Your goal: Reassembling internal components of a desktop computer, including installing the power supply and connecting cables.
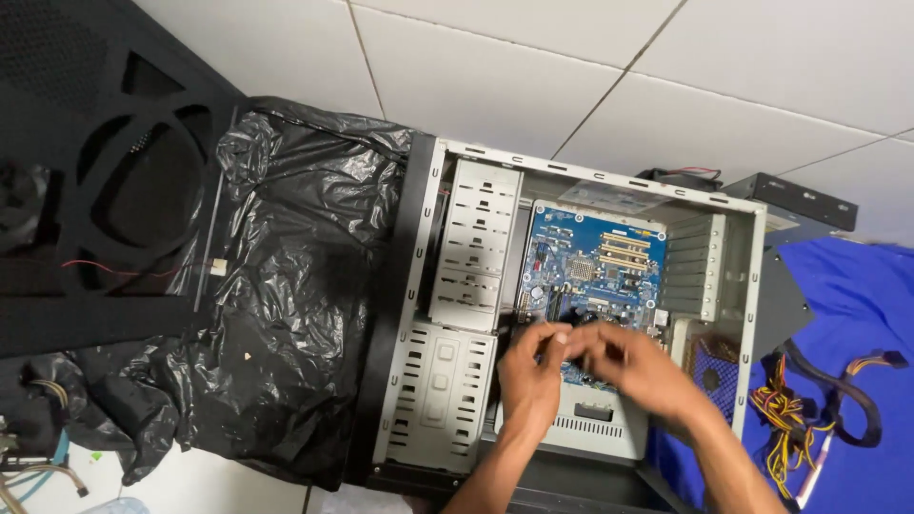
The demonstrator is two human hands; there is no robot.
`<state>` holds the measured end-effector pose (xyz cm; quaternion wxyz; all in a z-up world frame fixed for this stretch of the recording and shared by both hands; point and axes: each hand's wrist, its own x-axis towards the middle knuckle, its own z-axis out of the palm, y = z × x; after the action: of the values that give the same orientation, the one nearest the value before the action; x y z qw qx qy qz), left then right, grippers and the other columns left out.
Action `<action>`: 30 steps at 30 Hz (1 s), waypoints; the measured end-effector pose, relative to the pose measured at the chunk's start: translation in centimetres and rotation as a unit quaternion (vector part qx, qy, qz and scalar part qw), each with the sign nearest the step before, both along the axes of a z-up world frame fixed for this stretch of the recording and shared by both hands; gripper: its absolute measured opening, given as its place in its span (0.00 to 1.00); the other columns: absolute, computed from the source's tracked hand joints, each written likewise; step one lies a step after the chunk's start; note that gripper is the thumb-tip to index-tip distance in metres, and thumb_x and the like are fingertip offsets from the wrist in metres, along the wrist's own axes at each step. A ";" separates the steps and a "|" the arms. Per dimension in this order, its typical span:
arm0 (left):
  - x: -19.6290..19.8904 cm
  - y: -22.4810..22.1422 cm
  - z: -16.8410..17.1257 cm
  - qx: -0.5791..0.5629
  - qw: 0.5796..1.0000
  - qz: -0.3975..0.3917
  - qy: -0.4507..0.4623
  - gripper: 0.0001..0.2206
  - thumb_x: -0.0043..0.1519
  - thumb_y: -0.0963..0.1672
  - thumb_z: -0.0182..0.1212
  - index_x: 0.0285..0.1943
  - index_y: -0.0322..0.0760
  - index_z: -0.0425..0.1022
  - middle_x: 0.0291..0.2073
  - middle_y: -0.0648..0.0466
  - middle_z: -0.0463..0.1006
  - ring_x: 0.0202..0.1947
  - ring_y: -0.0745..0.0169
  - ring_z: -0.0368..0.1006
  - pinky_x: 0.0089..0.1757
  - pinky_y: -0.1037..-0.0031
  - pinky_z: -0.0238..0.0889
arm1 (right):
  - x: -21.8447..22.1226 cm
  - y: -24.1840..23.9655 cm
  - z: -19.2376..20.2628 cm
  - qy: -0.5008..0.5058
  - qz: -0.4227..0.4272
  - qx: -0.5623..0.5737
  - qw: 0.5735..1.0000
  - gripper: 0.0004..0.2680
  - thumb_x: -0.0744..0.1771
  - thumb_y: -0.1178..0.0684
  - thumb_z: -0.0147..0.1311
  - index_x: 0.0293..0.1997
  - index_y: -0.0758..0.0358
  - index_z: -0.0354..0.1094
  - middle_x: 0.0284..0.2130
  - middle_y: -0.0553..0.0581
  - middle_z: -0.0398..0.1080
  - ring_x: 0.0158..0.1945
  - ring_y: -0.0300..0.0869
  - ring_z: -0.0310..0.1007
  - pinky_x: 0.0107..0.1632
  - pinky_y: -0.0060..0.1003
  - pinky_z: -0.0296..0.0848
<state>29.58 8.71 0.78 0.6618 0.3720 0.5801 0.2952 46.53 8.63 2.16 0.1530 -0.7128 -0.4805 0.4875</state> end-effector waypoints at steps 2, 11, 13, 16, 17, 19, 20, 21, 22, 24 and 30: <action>0.5 0.5 0.0 0.042 0.999 -0.001 0.030 0.07 0.63 0.43 0.59 0.47 0.43 0.81 0.39 0.58 0.82 0.38 0.67 0.76 0.43 0.74 0.71 | -0.5 -1.8 0.8 0.055 0.003 -0.061 0.997 0.17 0.60 0.66 0.56 0.53 0.63 0.76 0.43 0.58 0.84 0.39 0.42 0.83 0.45 0.33 0.84; 1.2 0.0 -0.5 0.044 0.997 -0.005 -0.056 0.07 0.61 0.40 0.62 0.47 0.37 0.82 0.38 0.56 0.81 0.34 0.69 0.74 0.38 0.78 0.72 | 0.0 -2.4 -3.3 -0.075 -0.020 -0.008 0.997 0.02 0.62 0.55 0.64 0.34 0.58 0.78 0.26 0.50 0.83 0.25 0.36 0.77 0.32 0.29 0.74; 1.1 0.1 -0.1 0.134 0.990 0.012 -0.033 0.08 0.60 0.36 0.61 0.44 0.36 0.82 0.39 0.58 0.80 0.34 0.69 0.73 0.35 0.81 0.70 | -0.2 -1.3 -3.2 -0.111 -0.037 0.023 0.993 0.06 0.61 0.55 0.65 0.39 0.60 0.79 0.21 0.52 0.76 0.21 0.37 0.68 0.27 0.33 0.69; 0.7 -0.1 0.0 0.135 0.989 0.035 -0.057 0.13 0.60 0.38 0.63 0.54 0.37 0.81 0.43 0.57 0.79 0.20 0.77 0.57 0.24 0.82 0.54 | -1.1 1.5 -2.2 -0.125 -0.030 0.174 0.976 0.06 0.63 0.56 0.60 0.41 0.59 0.78 0.23 0.52 0.77 0.17 0.35 0.62 0.22 0.32 0.64; 0.8 -0.2 0.0 0.134 0.989 0.036 -0.058 0.13 0.60 0.38 0.63 0.54 0.37 0.81 0.43 0.57 0.79 0.20 0.77 0.57 0.24 0.82 0.54 | -0.6 2.5 -3.4 -0.125 -0.028 0.173 0.976 0.06 0.63 0.56 0.60 0.41 0.59 0.78 0.23 0.52 0.77 0.17 0.35 0.62 0.22 0.32 0.64; 0.7 -0.3 -0.2 0.104 0.994 0.020 -0.032 0.13 0.58 0.38 0.64 0.51 0.41 0.82 0.43 0.59 0.80 0.21 0.76 0.60 0.26 0.82 0.59 | 0.1 4.6 -5.8 -0.067 -0.062 0.229 0.969 0.04 0.62 0.64 0.57 0.37 0.68 0.71 0.42 0.59 0.81 0.30 0.39 0.76 0.34 0.31 0.76; 0.7 -0.3 -0.2 0.107 0.994 0.021 -0.032 0.13 0.58 0.38 0.64 0.51 0.41 0.82 0.43 0.59 0.80 0.21 0.76 0.60 0.26 0.82 0.59 | 0.4 5.6 -6.9 -0.067 -0.061 0.231 0.969 0.04 0.62 0.64 0.57 0.37 0.68 0.71 0.42 0.59 0.81 0.30 0.39 0.76 0.34 0.31 0.76; 0.6 -0.4 -0.2 0.097 0.995 0.003 -0.028 0.11 0.59 0.38 0.63 0.50 0.40 0.82 0.41 0.58 0.81 0.27 0.74 0.67 0.31 0.81 0.64 | 0.7 6.6 -8.0 -0.077 -0.060 0.241 0.966 0.04 0.64 0.63 0.59 0.39 0.66 0.72 0.34 0.56 0.77 0.28 0.38 0.72 0.31 0.31 0.73; 0.6 -0.7 -0.3 0.083 0.996 -0.015 -0.023 0.10 0.60 0.38 0.61 0.48 0.39 0.82 0.39 0.57 0.82 0.33 0.71 0.73 0.36 0.81 0.68 | 1.0 7.2 -9.1 -0.088 -0.058 0.247 0.963 0.03 0.65 0.62 0.60 0.40 0.64 0.74 0.26 0.52 0.74 0.25 0.36 0.69 0.28 0.30 0.70; 0.5 -1.0 -0.6 0.120 0.992 -0.036 0.021 0.10 0.59 0.38 0.61 0.48 0.40 0.81 0.40 0.57 0.83 0.35 0.67 0.76 0.36 0.77 0.70 | 0.5 8.6 -10.1 -0.097 -0.038 0.291 0.951 0.03 0.65 0.61 0.62 0.40 0.63 0.73 0.27 0.52 0.75 0.25 0.35 0.70 0.27 0.28 0.70; 0.5 -1.4 -0.2 0.291 0.939 -0.118 0.140 0.12 0.60 0.37 0.59 0.53 0.31 0.76 0.43 0.44 0.77 0.35 0.46 0.77 0.38 0.60 0.72 | -2.0 10.1 -9.8 -0.084 -0.007 0.334 0.939 0.06 0.63 0.69 0.58 0.37 0.66 0.71 0.21 0.50 0.69 0.18 0.33 0.62 0.18 0.28 0.60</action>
<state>30.03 7.34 0.57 0.4672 0.6515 0.5075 0.3158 44.57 18.72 -7.62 0.3448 -0.6623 -0.6217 0.2363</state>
